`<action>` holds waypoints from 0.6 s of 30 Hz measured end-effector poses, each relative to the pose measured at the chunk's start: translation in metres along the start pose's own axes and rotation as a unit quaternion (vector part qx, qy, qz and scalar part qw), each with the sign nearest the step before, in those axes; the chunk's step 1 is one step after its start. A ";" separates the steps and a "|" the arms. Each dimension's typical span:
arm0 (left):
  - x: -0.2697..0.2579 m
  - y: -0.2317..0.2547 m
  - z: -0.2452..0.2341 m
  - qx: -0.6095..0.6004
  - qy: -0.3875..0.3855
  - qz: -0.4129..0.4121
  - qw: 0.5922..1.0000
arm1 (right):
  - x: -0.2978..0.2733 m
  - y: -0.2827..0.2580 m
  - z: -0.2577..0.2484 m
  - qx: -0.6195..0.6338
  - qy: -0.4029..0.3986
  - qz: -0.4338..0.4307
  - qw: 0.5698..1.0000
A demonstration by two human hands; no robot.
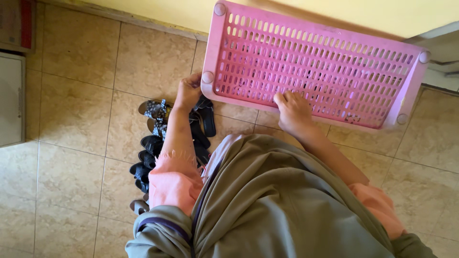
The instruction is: The person assembles a pink plastic shoe rack by inserting support rods and stacking the trays. They then pick up various pairs of shoes from the floor and place them onto the rack shelves.
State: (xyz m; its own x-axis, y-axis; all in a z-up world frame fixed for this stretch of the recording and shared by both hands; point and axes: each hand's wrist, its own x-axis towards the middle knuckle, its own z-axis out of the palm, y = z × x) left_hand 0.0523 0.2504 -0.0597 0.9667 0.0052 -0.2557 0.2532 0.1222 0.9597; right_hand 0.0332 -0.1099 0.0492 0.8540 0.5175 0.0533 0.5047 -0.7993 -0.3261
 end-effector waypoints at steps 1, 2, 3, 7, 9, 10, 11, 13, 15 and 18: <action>0.001 -0.001 -0.003 -0.006 -0.006 -0.006 1.000 | 0.002 -0.001 -0.001 -0.007 -0.024 0.008 1.000; 0.001 -0.002 -0.004 -0.020 -0.015 0.000 1.000 | 0.003 -0.001 -0.003 -0.014 -0.048 0.017 0.999; 0.002 -0.002 -0.002 -0.034 -0.023 0.006 0.999 | 0.005 -0.002 -0.006 -0.011 -0.064 0.023 0.998; 0.001 0.008 -0.005 -0.040 -0.039 -0.058 0.997 | 0.014 -0.003 -0.013 -0.004 -0.150 0.049 0.987; 0.005 0.020 -0.016 -0.073 -0.112 -0.056 0.989 | 0.021 -0.005 -0.015 0.003 -0.182 0.048 0.982; 0.007 0.026 -0.021 -0.089 -0.148 -0.053 0.984 | 0.026 -0.009 -0.016 0.009 -0.188 0.041 0.981; 0.012 0.032 -0.025 -0.086 -0.148 -0.064 0.983 | 0.034 -0.014 -0.015 0.016 -0.193 0.033 0.980; 0.024 0.046 -0.029 -0.080 -0.149 -0.086 0.982 | 0.054 -0.034 -0.008 0.072 -0.096 -0.015 0.993; 0.036 0.056 -0.033 -0.097 -0.147 -0.154 0.972 | 0.073 -0.058 0.001 0.122 -0.046 -0.030 0.991; 0.046 0.058 -0.021 -0.040 -0.205 -0.136 0.969 | 0.105 -0.096 0.017 0.108 0.027 -0.077 0.991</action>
State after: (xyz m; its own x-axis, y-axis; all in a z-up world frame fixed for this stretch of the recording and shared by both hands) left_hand 0.1103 0.2791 -0.0179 0.8021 -0.4298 -0.4145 0.5126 0.1397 0.8472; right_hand 0.0719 0.0262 0.0699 0.7771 0.6066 0.1679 0.5964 -0.6243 -0.5046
